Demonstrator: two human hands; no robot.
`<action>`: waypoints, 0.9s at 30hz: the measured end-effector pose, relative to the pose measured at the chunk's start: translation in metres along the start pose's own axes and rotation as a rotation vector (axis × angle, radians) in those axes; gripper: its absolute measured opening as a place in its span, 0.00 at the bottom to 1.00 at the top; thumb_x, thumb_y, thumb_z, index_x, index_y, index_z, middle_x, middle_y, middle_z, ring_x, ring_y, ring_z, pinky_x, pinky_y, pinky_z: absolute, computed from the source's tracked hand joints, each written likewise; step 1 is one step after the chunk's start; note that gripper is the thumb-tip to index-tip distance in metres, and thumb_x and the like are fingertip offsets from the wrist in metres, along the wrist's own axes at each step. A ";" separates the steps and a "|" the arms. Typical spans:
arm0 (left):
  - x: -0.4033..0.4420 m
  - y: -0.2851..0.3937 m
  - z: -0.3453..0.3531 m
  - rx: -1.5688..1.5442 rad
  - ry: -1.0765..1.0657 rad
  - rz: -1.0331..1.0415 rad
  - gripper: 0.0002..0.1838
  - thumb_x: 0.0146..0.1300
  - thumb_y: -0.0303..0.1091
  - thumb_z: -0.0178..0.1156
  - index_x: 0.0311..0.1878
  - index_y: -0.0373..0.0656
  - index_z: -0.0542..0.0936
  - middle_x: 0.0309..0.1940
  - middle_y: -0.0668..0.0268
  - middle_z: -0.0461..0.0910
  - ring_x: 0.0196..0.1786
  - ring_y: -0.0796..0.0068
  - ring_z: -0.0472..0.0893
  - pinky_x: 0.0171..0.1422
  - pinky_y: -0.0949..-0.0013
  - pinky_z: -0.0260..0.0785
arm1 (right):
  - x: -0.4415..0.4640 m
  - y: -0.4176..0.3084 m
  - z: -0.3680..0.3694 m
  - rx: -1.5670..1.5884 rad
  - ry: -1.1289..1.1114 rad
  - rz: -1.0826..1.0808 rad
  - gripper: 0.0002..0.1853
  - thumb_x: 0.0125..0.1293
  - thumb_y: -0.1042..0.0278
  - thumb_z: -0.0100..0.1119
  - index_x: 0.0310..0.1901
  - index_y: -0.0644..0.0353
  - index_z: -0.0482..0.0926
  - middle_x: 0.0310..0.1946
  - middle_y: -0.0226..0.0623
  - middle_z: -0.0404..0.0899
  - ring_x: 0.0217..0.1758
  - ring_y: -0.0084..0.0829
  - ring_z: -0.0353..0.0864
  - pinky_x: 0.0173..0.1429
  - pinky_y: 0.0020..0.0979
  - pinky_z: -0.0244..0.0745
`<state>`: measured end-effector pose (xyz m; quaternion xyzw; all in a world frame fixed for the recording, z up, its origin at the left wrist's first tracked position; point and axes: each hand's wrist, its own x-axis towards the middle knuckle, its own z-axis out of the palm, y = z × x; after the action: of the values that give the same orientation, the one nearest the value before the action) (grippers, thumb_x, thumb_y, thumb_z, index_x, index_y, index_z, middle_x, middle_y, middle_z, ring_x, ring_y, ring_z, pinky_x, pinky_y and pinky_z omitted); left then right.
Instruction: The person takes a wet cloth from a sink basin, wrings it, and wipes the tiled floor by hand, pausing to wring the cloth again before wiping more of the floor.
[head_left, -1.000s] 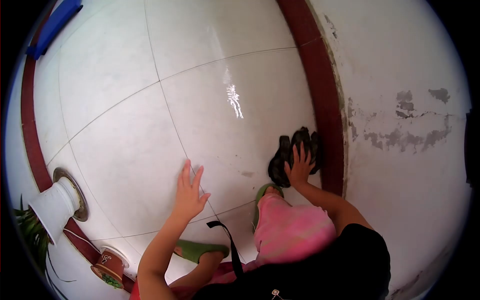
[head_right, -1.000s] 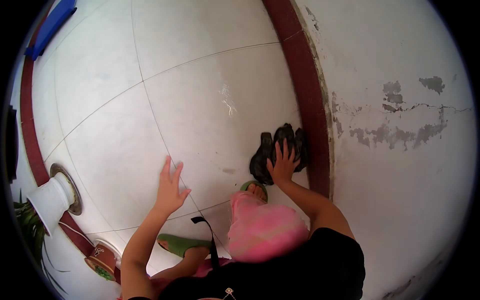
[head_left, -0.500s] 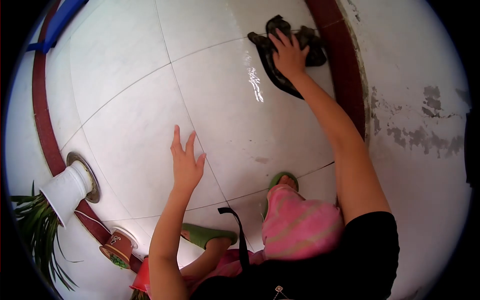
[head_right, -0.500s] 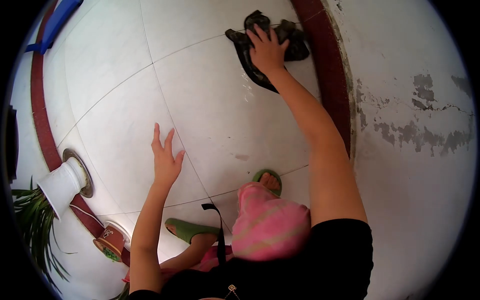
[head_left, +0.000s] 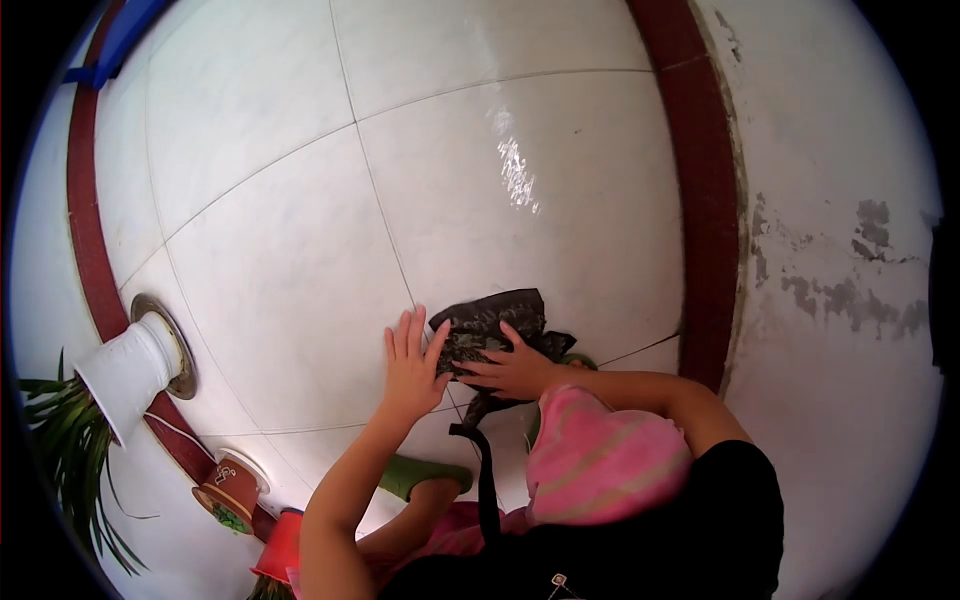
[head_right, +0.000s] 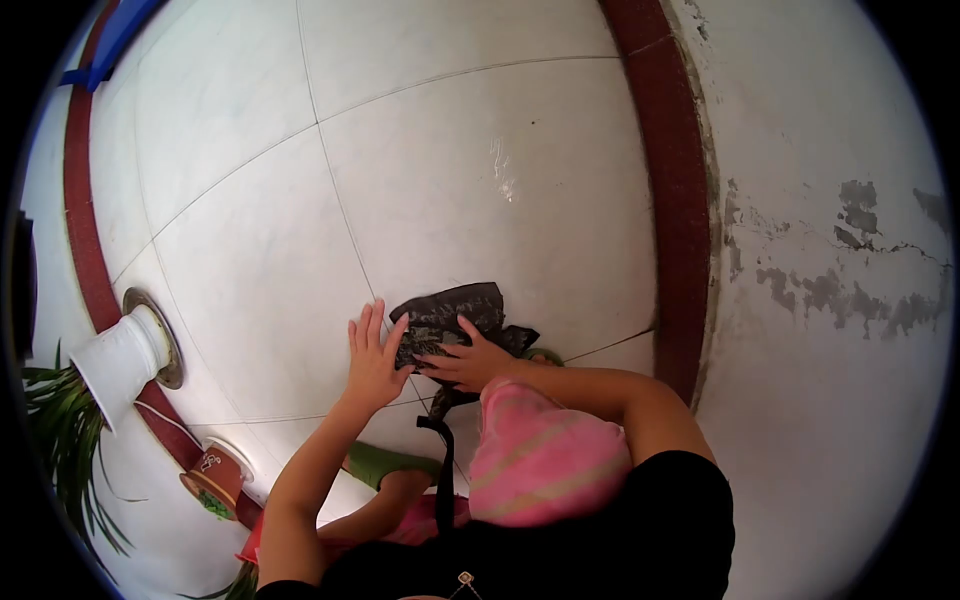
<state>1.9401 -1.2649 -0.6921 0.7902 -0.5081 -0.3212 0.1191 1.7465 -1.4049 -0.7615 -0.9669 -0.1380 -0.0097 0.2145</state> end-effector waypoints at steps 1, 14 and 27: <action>-0.006 -0.003 0.004 0.013 -0.011 0.033 0.50 0.45 0.35 0.73 0.74 0.53 0.60 0.76 0.48 0.43 0.77 0.41 0.46 0.75 0.34 0.39 | 0.005 0.013 -0.012 0.002 0.009 0.036 0.39 0.50 0.40 0.68 0.66 0.32 0.68 0.69 0.16 0.62 0.66 0.30 0.61 0.68 0.70 0.47; -0.020 0.028 -0.167 -0.319 -0.020 0.067 0.31 0.55 0.30 0.66 0.65 0.42 0.70 0.73 0.49 0.55 0.65 0.48 0.69 0.64 0.55 0.67 | -0.031 0.196 -0.126 -0.286 0.165 1.445 0.31 0.70 0.44 0.50 0.72 0.42 0.60 0.77 0.29 0.46 0.76 0.51 0.49 0.66 0.75 0.46; -0.166 0.121 -0.165 -0.367 -0.151 -0.022 0.26 0.60 0.38 0.63 0.61 0.44 0.74 0.60 0.56 0.72 0.54 0.54 0.75 0.60 0.56 0.68 | -0.122 0.025 -0.070 -0.050 0.031 1.867 0.28 0.61 0.71 0.63 0.64 0.57 0.68 0.66 0.45 0.61 0.60 0.53 0.67 0.61 0.48 0.70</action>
<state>1.9099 -1.1974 -0.4391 0.7344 -0.4399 -0.4681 0.2189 1.6384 -1.4881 -0.7176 -0.6904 0.6979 0.1508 0.1163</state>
